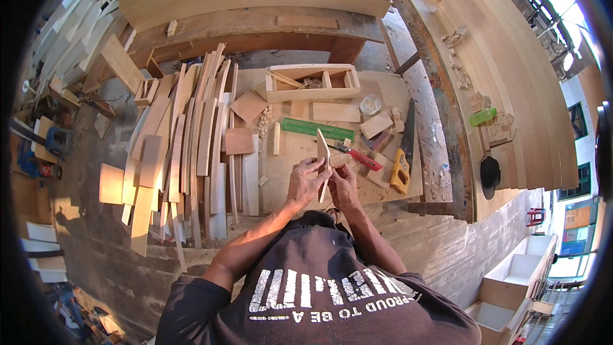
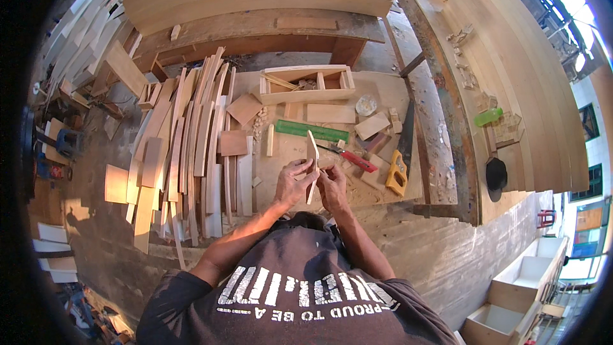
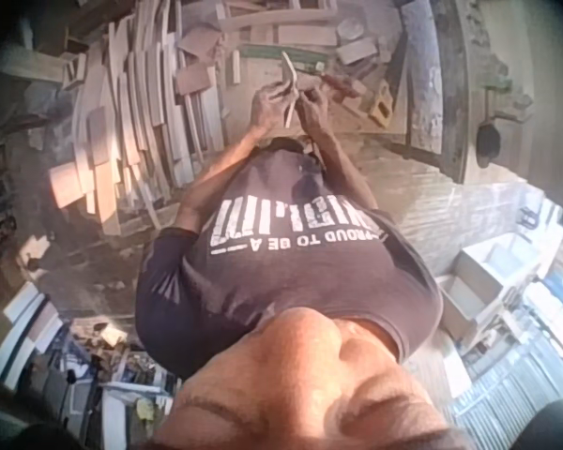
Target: The person cuts a wood piece with a hand saw and then uses a utility knife to shave the edges of a wooden cross on a workbench.
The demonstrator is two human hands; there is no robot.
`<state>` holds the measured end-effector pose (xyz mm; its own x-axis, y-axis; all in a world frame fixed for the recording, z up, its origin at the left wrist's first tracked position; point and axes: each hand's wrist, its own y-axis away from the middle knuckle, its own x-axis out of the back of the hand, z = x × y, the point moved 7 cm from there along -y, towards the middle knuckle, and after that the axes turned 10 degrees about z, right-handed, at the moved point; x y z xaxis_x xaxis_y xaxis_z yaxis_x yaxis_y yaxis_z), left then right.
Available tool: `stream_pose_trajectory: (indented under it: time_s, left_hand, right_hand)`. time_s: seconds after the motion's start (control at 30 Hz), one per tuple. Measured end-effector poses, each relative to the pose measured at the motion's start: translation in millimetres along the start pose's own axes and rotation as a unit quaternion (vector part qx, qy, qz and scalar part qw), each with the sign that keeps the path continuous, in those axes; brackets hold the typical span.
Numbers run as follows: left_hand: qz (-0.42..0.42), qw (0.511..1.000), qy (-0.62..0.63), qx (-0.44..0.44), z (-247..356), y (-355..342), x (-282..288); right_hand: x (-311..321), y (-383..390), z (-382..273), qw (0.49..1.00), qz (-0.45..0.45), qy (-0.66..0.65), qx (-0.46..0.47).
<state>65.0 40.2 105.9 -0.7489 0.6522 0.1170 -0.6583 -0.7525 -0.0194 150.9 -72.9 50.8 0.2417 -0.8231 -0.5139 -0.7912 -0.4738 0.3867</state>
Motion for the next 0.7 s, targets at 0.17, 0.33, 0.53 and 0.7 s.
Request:
stream_pose_trajectory:
  time_s: [0.17, 0.33, 0.53, 0.7]
  left_hand:
    - [0.013, 0.987, -0.128, -0.092, 19, 1, -1]
    - [0.018, 0.964, -0.246, -0.095, 25, 4, -3]
    - [-0.054, 0.994, -0.002, 0.098, -14, -3, 16]
    - [-0.115, 0.942, 0.138, 0.283, -43, 16, -3]
  right_hand:
    - [10, -4, -4, 0.982, -0.076, -0.144, -0.093]
    - [-10, -2, -10, 0.996, -0.062, 0.043, -0.05]
    - [10, -19, -19, 0.968, -0.097, 0.196, -0.12]
    - [-10, -8, -40, 0.943, -0.148, 0.284, -0.093]
